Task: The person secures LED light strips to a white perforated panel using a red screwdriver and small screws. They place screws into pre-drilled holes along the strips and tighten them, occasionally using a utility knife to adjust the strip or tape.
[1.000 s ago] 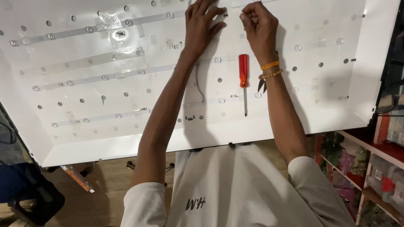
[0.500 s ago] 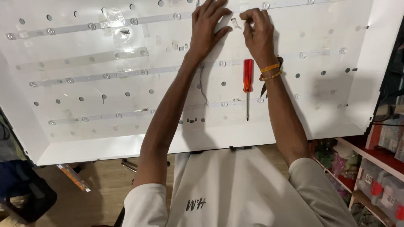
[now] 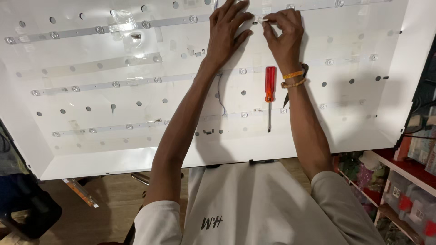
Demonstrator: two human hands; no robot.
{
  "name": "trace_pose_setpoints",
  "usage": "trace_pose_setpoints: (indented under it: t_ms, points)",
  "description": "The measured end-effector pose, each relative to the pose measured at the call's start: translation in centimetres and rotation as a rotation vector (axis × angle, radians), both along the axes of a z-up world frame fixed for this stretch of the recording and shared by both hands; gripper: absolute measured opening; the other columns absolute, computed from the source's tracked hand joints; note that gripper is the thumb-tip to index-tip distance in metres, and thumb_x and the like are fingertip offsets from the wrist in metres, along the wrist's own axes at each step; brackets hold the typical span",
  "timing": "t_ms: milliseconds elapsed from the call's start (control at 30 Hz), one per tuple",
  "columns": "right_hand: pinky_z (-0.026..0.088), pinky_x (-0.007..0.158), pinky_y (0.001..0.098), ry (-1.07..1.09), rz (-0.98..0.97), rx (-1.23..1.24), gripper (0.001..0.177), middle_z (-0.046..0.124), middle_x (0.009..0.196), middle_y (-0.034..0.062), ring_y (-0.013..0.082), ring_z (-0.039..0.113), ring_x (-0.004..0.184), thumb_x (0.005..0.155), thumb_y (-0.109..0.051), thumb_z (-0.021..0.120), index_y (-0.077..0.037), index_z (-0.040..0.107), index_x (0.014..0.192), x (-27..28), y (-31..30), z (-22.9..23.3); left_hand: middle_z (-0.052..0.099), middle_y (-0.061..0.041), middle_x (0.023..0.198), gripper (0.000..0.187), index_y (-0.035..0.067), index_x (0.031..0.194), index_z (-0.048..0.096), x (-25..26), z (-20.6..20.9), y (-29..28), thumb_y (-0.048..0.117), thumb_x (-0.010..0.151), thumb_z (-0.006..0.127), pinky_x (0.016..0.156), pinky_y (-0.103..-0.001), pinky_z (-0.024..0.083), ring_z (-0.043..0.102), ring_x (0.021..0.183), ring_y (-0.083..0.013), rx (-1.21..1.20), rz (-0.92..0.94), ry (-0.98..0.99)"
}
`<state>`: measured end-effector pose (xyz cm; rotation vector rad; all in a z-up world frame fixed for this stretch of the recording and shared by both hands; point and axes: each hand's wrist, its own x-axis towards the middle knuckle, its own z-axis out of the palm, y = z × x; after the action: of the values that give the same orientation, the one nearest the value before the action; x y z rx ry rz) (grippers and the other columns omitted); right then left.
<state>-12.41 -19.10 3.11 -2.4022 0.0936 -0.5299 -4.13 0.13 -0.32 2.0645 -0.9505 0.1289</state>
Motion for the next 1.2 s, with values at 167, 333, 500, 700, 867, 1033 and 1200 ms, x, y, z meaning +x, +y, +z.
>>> trace_pose_setpoints:
  t_ms: [167, 333, 500, 700, 867, 1033, 1200]
  points:
    - [0.052, 0.087, 0.0382, 0.021, 0.182, -0.138, 0.017, 0.060, 0.102, 0.0062, 0.0248, 0.057, 0.099, 0.091, -0.001, 0.084, -0.006, 0.077, 0.106, 0.6, -0.9, 1.4, 0.052, -0.005, 0.150, 0.033, 0.018, 0.122, 0.069, -0.2, -0.3, -0.2, 0.023, 0.095, 0.085, 0.117, -0.051, 0.028, 0.034, 0.150, -0.0281, -0.026, 0.003, 0.006]
    - [0.052, 0.091, 0.0392, 0.008, 0.264, -0.196, 0.010, 0.060, 0.103, 0.0053, 0.0238, 0.060, 0.102, 0.094, -0.001, 0.082, -0.004, 0.075, 0.101, 1.0, -0.9, 2.5, 0.055, -0.004, 0.149, 0.023, 0.016, 0.116, 0.073, -0.2, -0.1, -0.3, 0.019, 0.096, 0.083, 0.118, -0.049, 0.030, 0.040, 0.147, -0.0272, -0.027, 0.037, 0.037]
    - [0.052, 0.086, 0.0385, 0.017, 0.273, -0.201, 0.009, 0.064, 0.101, 0.0058, 0.0249, 0.062, 0.097, 0.094, 0.002, 0.080, -0.004, 0.074, 0.099, 1.3, -0.9, 2.6, 0.059, -0.005, 0.142, 0.019, 0.015, 0.109, 0.075, -0.4, 0.7, -1.2, 0.015, 0.093, 0.083, 0.114, -0.049, 0.031, 0.045, 0.139, -0.0290, -0.037, 0.111, 0.005]
    - [0.053, 0.087, 0.0400, 0.034, 0.272, -0.240, 0.010, 0.064, 0.095, 0.0063, 0.0246, 0.062, 0.094, 0.093, 0.003, 0.080, -0.003, 0.072, 0.095, 1.5, -1.0, 2.4, 0.062, -0.004, 0.137, 0.010, 0.013, 0.097, 0.076, -0.7, 1.3, -2.0, 0.012, 0.090, 0.083, 0.113, -0.049, 0.031, 0.048, 0.136, -0.0266, -0.100, 0.161, 0.062]
    - [0.053, 0.083, 0.0402, 0.055, 0.279, -0.234, 0.009, 0.063, 0.093, 0.0073, 0.0248, 0.062, 0.091, 0.093, 0.003, 0.080, -0.002, 0.072, 0.095, 1.9, -1.2, 2.8, 0.059, -0.005, 0.136, 0.011, 0.013, 0.095, 0.077, -0.5, 1.6, -2.0, 0.012, 0.086, 0.084, 0.110, -0.050, 0.031, 0.046, 0.135, -0.0286, -0.099, 0.177, 0.045]
    - [0.054, 0.074, 0.0370, 0.073, 0.305, -0.311, 0.011, 0.066, 0.085, 0.0082, 0.0236, 0.065, 0.083, 0.091, 0.004, 0.078, -0.002, 0.070, 0.091, 2.0, -1.2, 2.9, 0.057, -0.007, 0.137, 0.010, 0.012, 0.093, 0.077, -1.2, 1.2, -2.4, 0.013, 0.085, 0.084, 0.107, -0.051, 0.032, 0.047, 0.130, -0.0304, -0.045, 0.192, 0.039]
    - [0.056, 0.065, 0.0370, 0.152, 0.279, -0.243, 0.013, 0.071, 0.086, 0.0096, 0.0258, 0.069, 0.073, 0.088, 0.003, 0.079, -0.001, 0.069, 0.095, 2.3, -1.0, 3.3, 0.057, -0.007, 0.136, 0.014, 0.012, 0.099, 0.077, -1.5, 1.1, -2.7, 0.012, 0.086, 0.081, 0.106, -0.055, 0.032, 0.046, 0.129, -0.0316, 0.051, 0.202, -0.123]
